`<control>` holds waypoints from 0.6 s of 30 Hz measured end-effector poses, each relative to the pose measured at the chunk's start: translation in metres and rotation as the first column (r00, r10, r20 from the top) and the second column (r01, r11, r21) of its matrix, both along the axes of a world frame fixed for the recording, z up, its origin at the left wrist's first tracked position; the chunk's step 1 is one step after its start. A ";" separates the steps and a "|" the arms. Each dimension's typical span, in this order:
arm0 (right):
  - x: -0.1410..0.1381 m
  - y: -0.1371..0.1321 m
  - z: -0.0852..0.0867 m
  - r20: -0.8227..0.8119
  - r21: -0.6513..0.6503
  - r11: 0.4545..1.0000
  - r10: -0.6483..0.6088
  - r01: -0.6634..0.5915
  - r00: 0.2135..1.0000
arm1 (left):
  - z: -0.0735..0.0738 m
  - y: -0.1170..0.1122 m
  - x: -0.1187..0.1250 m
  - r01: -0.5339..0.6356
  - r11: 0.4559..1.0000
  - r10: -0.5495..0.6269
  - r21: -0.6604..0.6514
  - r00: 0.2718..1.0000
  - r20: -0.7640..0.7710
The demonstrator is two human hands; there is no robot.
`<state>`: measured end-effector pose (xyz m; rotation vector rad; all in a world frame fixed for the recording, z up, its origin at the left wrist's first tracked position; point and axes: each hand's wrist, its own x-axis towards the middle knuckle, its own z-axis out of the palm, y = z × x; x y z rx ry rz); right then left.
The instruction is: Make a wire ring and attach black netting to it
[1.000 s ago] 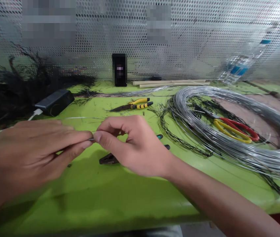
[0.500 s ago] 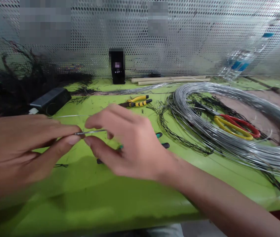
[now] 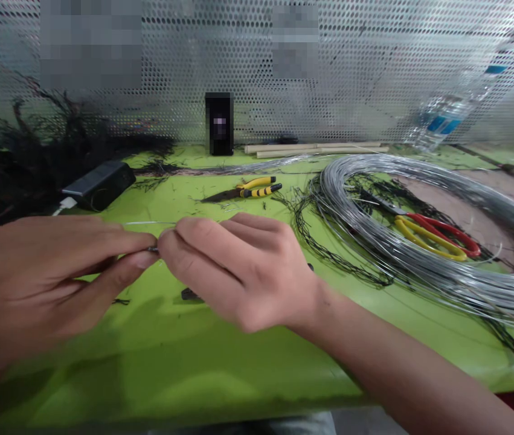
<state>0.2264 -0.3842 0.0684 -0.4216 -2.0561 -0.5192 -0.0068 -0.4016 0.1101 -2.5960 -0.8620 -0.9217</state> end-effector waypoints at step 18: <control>0.000 -0.003 0.018 -0.110 -0.611 0.755 0.216 -0.237 0.970 | -0.003 0.008 -0.006 0.151 0.982 -0.137 0.111 0.983 -0.119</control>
